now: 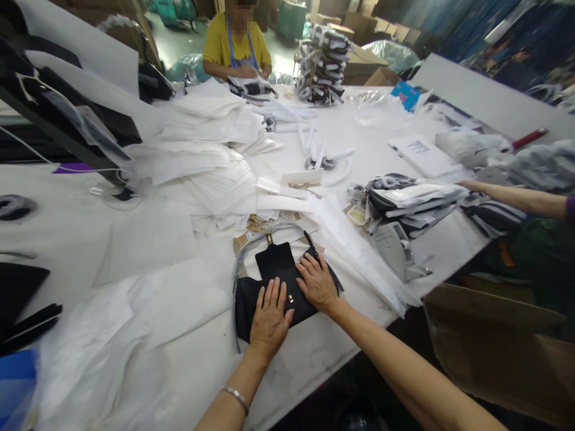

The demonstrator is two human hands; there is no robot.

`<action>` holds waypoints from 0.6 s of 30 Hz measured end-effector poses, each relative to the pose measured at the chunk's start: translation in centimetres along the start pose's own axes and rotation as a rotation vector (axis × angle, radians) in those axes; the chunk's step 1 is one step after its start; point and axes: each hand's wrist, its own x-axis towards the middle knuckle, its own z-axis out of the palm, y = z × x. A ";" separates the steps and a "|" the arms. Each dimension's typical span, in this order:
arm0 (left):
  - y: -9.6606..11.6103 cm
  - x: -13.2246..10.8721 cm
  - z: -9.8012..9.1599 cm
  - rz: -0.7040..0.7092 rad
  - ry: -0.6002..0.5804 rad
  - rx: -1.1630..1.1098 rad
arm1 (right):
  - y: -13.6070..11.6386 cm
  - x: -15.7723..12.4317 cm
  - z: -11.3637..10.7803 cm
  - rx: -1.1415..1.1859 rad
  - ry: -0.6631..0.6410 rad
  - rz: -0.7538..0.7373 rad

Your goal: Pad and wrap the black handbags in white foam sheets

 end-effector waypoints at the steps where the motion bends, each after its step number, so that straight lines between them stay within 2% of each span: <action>1: -0.1 -0.1 0.1 0.007 0.021 0.006 | -0.8 0.0 0.0 -0.009 0.014 0.019; 5: -0.3 -0.1 0.9 0.030 0.132 0.040 | -2.8 -0.5 1.0 -0.016 0.062 -0.006; 11: -0.7 -0.6 0.8 0.077 0.236 0.135 | -1.9 -0.8 2.9 -0.027 0.117 -0.059; 15: -3.9 -3.6 -0.2 0.246 0.250 0.222 | -1.9 -0.7 3.1 -0.035 0.160 -0.075; 18: -7.0 -6.0 -1.0 0.349 0.329 0.340 | -2.0 -0.8 3.2 -0.051 0.222 -0.088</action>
